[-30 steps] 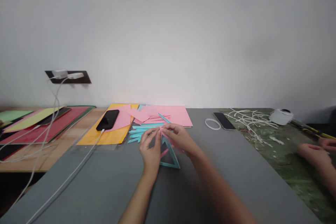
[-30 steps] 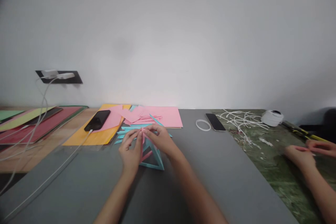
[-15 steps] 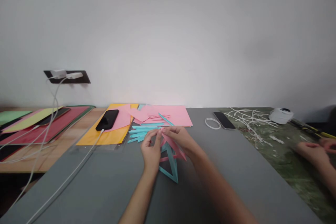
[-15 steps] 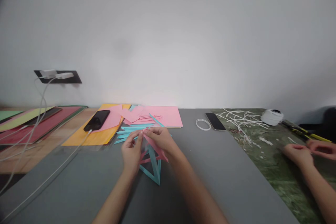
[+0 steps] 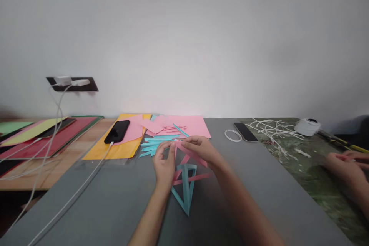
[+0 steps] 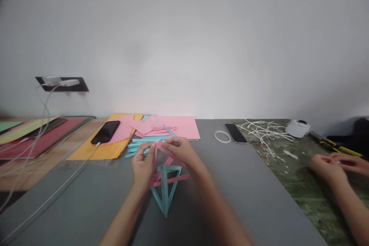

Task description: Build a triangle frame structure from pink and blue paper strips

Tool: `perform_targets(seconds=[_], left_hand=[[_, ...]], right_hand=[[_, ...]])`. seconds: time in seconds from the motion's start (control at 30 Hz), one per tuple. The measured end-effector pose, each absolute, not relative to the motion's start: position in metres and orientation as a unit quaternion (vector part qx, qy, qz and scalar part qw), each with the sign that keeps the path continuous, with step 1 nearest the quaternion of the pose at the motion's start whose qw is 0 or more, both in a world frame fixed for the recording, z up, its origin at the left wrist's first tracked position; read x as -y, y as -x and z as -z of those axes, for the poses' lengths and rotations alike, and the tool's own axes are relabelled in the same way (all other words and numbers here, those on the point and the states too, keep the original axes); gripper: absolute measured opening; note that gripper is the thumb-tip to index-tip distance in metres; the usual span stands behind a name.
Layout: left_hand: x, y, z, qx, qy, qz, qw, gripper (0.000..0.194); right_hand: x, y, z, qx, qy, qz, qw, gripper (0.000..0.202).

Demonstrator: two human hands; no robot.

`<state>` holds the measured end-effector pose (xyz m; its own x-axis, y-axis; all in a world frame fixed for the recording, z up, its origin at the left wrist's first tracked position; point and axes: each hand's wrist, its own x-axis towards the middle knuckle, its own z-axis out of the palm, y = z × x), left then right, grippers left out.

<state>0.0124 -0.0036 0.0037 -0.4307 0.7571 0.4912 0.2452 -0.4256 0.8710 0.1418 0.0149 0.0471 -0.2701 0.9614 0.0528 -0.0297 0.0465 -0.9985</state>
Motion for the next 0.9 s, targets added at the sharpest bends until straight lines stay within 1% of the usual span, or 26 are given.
perform_targets(seconds=[0.13, 0.23, 0.4, 0.47, 0.6, 0.7, 0.8, 0.9], left_hand=[[0.004, -0.012, -0.004, -0.497, -0.506, -0.679, 0.189, 0.018], [0.002, -0.011, 0.000, -0.483, -0.518, -0.679, 0.194, 0.019], [0.001, -0.012, 0.004, -0.474, -0.508, -0.689, 0.204, 0.019], [0.002, -0.013, 0.005, -0.464, -0.508, -0.697, 0.201, 0.017], [0.003, -0.015, 0.004, -0.444, -0.498, -0.720, 0.190, 0.016], [0.005, -0.016, 0.003, -0.448, -0.488, -0.725, 0.188, 0.018], [0.007, -0.017, 0.003, -0.450, -0.483, -0.721, 0.210, 0.025], [0.007, -0.018, 0.004, -0.447, -0.480, -0.717, 0.237, 0.026]], right_hand=[[-0.017, -0.147, -0.046, 0.604, 0.400, -0.520, 0.452, 0.028], [-0.018, -0.147, -0.045, 0.604, 0.393, -0.529, 0.448, 0.028], [-0.015, -0.145, -0.048, 0.608, 0.404, -0.551, 0.404, 0.032], [-0.012, -0.144, -0.050, 0.606, 0.396, -0.562, 0.399, 0.031], [-0.009, -0.139, -0.051, 0.592, 0.396, -0.573, 0.405, 0.030], [-0.008, -0.133, -0.050, 0.605, 0.403, -0.553, 0.407, 0.030], [-0.006, -0.128, -0.048, 0.615, 0.414, -0.514, 0.432, 0.028], [-0.004, -0.124, -0.046, 0.635, 0.399, -0.498, 0.435, 0.028]])
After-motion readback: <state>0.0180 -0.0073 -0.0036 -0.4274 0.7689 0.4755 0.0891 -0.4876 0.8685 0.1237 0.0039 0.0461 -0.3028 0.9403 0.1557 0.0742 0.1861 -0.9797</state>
